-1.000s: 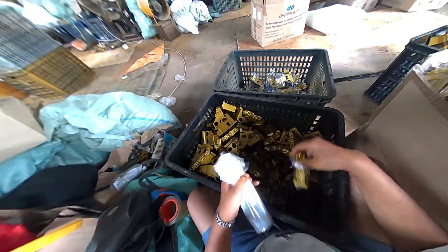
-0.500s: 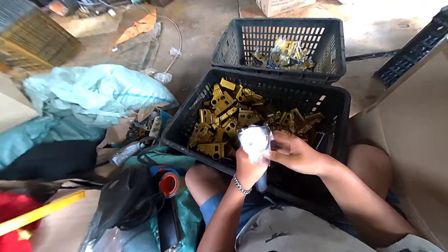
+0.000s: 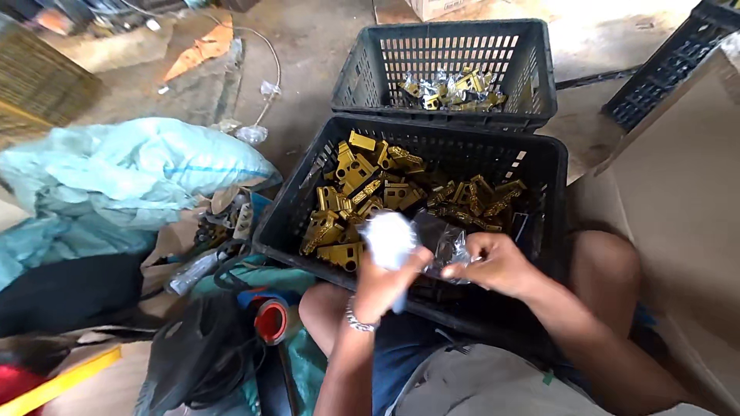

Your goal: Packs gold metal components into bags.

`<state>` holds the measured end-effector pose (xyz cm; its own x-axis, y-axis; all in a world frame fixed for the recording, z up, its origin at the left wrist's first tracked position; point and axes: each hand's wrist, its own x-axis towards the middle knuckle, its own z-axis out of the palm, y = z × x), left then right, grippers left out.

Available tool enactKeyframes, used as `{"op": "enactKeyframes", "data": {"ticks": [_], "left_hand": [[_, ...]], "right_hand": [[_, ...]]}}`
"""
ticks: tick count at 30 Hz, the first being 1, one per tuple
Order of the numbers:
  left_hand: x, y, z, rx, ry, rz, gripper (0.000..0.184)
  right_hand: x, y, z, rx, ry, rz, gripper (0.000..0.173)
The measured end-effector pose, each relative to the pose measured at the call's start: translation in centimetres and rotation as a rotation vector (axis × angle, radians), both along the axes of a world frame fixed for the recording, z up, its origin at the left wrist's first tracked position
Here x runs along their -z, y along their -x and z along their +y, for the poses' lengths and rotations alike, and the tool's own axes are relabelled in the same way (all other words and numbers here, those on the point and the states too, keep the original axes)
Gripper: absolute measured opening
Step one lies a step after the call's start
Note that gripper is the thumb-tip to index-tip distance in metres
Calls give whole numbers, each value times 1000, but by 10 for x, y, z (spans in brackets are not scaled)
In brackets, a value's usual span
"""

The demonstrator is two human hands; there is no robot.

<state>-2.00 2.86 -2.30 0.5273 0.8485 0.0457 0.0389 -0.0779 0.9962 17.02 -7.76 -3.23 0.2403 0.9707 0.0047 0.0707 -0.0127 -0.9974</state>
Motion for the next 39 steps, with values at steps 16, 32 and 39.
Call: {"op": "enactKeyframes", "data": {"ticks": [16,32,39], "left_hand": [[32,-38,33,-363,-229,-59,40],[30,-67,9,-364,-286,-135,41],[-6,-47,-18,-279,169,-288,12]], "right_hand": [[138,-158,136,208,925,-662,74],[-30,-37,8,-166,177,359,55],[-3,13,18,-34,13,-830,33]]}}
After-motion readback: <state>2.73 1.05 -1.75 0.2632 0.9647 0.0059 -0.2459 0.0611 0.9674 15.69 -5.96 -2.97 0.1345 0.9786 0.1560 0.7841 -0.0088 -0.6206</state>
